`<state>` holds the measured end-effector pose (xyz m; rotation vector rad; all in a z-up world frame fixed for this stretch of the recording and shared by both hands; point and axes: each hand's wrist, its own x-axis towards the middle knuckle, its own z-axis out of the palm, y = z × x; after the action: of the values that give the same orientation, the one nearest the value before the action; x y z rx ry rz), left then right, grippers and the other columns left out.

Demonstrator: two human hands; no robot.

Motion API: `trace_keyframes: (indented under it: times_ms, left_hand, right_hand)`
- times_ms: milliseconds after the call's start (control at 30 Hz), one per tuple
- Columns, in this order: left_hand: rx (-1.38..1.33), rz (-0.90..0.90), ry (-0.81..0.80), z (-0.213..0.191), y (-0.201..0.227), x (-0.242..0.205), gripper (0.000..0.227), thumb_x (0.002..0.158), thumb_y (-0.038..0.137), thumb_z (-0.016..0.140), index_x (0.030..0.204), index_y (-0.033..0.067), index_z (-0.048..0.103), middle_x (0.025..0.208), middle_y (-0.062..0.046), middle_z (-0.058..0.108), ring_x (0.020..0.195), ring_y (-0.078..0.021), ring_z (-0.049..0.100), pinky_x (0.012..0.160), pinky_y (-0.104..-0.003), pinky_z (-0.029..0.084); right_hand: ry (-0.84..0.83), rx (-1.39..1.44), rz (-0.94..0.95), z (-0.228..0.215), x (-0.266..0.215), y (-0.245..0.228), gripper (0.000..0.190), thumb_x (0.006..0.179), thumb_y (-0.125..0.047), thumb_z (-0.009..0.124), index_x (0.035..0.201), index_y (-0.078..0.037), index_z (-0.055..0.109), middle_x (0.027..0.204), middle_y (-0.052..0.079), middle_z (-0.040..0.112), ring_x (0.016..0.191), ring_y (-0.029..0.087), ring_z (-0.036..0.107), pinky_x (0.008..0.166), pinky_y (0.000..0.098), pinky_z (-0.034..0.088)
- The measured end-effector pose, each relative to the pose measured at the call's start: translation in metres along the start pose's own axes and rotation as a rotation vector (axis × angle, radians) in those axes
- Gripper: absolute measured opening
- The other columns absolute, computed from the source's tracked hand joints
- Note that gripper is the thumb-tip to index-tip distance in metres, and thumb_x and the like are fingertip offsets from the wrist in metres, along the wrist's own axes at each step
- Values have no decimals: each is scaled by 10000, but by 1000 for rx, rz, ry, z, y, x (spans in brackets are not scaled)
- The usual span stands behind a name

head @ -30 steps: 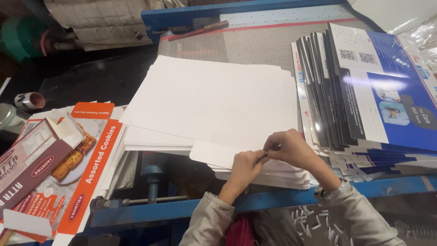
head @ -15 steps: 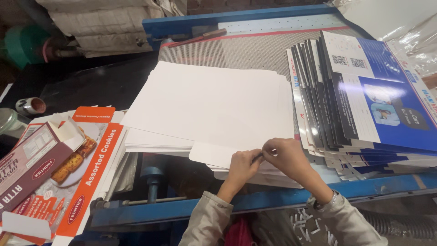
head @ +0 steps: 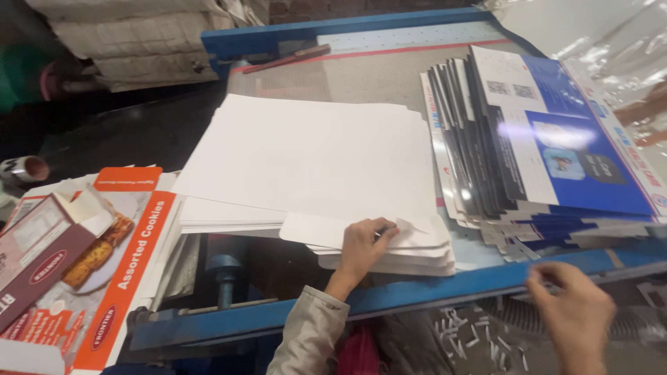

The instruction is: The person inserts a white folded paper into a printed brochure cover and places the assembled unit onto a stack. The person repeats this process continuously, handling the covers and inserts one at a time.

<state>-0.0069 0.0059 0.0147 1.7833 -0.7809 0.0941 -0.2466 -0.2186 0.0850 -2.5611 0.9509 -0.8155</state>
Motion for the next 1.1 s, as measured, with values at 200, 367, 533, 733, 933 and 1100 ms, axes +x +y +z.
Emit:
trace_keyframes:
  times_ms: [200, 367, 533, 733, 933, 1100]
  left_hand:
    - [-69, 26, 55, -3, 4, -2, 177, 897, 221, 760, 950, 54, 782, 802, -133, 749, 616, -231, 703, 564, -313, 540]
    - [-155, -31, 88, -3, -3, -3, 194, 909, 205, 755, 976, 25, 781, 822, -115, 769, 607, -166, 698, 537, -277, 518]
    - [-246, -125, 85, -4, -5, -1, 202, 920, 201, 757, 988, 13, 787, 798, -98, 782, 618, -115, 689, 523, -257, 490]
    - [-214, -72, 80, -8, 6, -2, 176, 922, 178, 757, 984, 16, 785, 808, -102, 771, 626, -139, 686, 556, -263, 517]
    - [-34, 121, 118, -13, 26, -3, 145, 892, 174, 779, 950, 41, 775, 893, -105, 784, 693, -209, 740, 608, -299, 573]
    - [47, 250, 152, -27, 51, -7, 131, 914, 172, 756, 970, 54, 756, 910, -102, 767, 753, -254, 747, 655, -328, 580]
  right_hand:
    - [-177, 485, -178, 69, 0, -99, 516, 768, -158, 833, 1256, -55, 699, 1044, 100, 767, 749, 162, 730, 643, 283, 578]
    - [15, 579, -139, 95, 12, -100, 121, 946, -67, 735, 1056, -24, 764, 918, 114, 763, 720, 143, 736, 627, 278, 555]
    - [87, 439, 60, 49, -23, 34, 135, 1027, -110, 689, 1129, -44, 748, 929, 96, 762, 879, 163, 753, 791, 281, 573]
    - [-180, -473, 247, 19, -64, 125, 408, 899, -323, 795, 1292, -240, 719, 960, 73, 790, 868, 238, 765, 839, 358, 585]
    - [-62, 348, -108, 52, -50, -18, 353, 833, -70, 700, 1163, -164, 780, 1102, 52, 757, 824, 130, 723, 705, 278, 579]
    - [129, 504, -421, 87, -12, -127, 304, 883, -58, 761, 1182, -107, 770, 1004, 89, 721, 867, 209, 683, 751, 343, 530]
